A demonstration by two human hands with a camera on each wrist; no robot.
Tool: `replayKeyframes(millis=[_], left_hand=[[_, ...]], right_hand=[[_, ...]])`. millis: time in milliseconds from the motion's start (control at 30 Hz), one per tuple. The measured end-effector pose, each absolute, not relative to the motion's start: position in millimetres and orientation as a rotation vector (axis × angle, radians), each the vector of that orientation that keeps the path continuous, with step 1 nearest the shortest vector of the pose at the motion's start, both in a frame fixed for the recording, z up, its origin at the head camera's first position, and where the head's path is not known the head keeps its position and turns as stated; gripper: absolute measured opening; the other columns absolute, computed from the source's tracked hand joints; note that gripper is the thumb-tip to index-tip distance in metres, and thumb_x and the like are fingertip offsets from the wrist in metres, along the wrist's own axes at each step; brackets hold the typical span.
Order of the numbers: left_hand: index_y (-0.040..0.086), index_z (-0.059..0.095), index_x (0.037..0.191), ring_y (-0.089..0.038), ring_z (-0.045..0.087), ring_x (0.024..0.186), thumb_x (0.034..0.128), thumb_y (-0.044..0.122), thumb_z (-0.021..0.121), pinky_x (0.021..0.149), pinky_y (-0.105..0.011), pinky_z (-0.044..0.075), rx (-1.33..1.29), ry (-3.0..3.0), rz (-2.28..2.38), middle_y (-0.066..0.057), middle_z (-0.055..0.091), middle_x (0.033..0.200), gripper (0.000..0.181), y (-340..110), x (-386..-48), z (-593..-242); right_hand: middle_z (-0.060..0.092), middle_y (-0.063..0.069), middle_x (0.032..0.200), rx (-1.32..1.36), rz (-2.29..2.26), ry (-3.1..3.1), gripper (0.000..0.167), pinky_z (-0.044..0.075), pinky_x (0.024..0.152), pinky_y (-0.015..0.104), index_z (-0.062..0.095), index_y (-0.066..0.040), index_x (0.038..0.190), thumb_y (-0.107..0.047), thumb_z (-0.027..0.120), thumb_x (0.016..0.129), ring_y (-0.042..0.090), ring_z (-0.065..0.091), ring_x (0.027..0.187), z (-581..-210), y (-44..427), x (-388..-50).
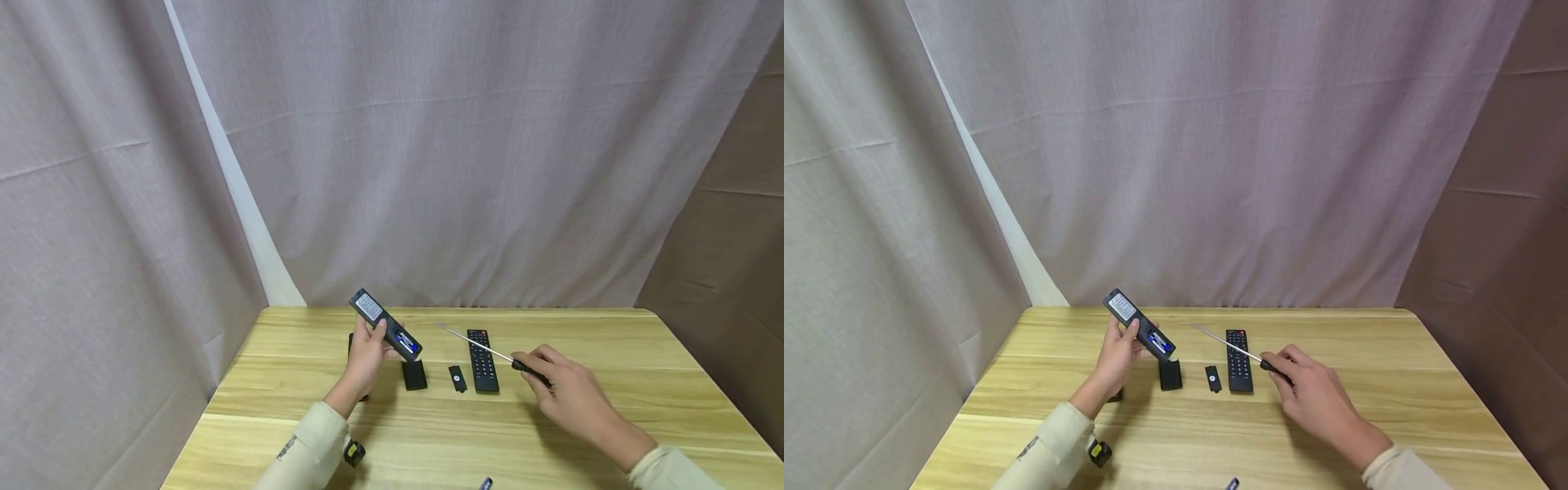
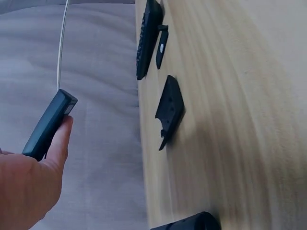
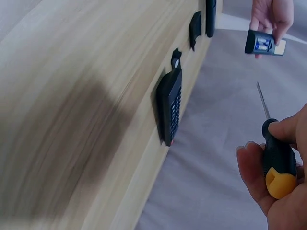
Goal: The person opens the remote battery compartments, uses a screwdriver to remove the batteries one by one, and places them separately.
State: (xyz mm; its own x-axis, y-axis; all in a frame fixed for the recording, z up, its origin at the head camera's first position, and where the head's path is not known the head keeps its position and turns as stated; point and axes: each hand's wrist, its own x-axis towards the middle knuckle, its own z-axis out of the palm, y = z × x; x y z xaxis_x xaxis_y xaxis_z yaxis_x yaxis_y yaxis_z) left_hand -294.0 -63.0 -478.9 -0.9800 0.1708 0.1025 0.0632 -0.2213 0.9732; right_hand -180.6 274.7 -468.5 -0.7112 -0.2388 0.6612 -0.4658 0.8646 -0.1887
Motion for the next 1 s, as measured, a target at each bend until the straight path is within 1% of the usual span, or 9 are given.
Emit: replayKeyframes(millis=[167,367,533,667,833,1000], left_hand=[[0.015,0.021,0.16,-0.048,0.065,0.133,0.1153,0.012,0.042,0.1,-0.049,0.064,0.288,1.887,2.418,-0.036,0.062,0.143,0.049,-62,-297,-474],[0.018,0.018,0.162,-0.047,0.063,0.136,0.1158,0.012,0.04,0.104,-0.048,0.063,0.283,1.871,2.411,-0.035,0.06,0.147,0.052,-62,-298,-471],[0.017,0.017,0.163,-0.048,0.059,0.14,0.116,0.011,0.04,0.102,-0.043,0.064,0.299,1.863,2.429,-0.035,0.058,0.149,0.052,-62,-299,-470],[0.015,0.018,0.161,-0.048,0.06,0.139,0.1159,0.011,0.039,0.1,-0.04,0.064,0.287,1.856,2.442,-0.036,0.057,0.149,0.05,-60,-299,-469],[0.011,0.02,0.158,-0.048,0.061,0.138,0.1161,0.01,0.037,0.102,-0.042,0.064,0.287,1.858,2.453,-0.041,0.052,0.15,0.045,-58,-298,-467],[0.014,0.022,0.157,-0.044,0.066,0.134,0.1163,0.011,0.038,0.105,-0.047,0.062,0.274,1.876,2.45,-0.038,0.058,0.147,0.044,-58,-298,-465]], right_hand=[[0.067,-0.014,0.098,0.537,0.484,-2.367,0.04,0.038,0.054,0.017,0.08,-0.016,0.121,-0.001,0.085,0.084,-0.009,0.042,0.07,-467,270,-178],[0.067,-0.014,0.097,0.545,0.494,-2.363,0.038,0.04,0.055,0.015,0.08,-0.014,0.12,0.0,0.084,0.085,-0.008,0.044,0.069,-467,271,-179],[0.067,-0.014,0.099,0.578,0.522,-2.379,0.039,0.04,0.055,0.014,0.08,-0.014,0.122,-0.001,0.083,0.086,-0.009,0.043,0.069,-468,268,-177],[0.067,-0.014,0.1,0.596,0.546,-2.402,0.038,0.04,0.054,0.014,0.079,-0.014,0.123,0.0,0.082,0.087,-0.01,0.042,0.069,-467,263,-174],[0.067,-0.014,0.099,0.618,0.575,-2.392,0.039,0.038,0.054,0.013,0.08,-0.015,0.121,0.001,0.083,0.086,-0.011,0.041,0.069,-466,259,-171],[0.067,-0.014,0.099,0.633,0.583,-2.379,0.038,0.037,0.054,0.012,0.08,-0.016,0.119,0.002,0.084,0.085,-0.011,0.041,0.069,-464,257,-170]])
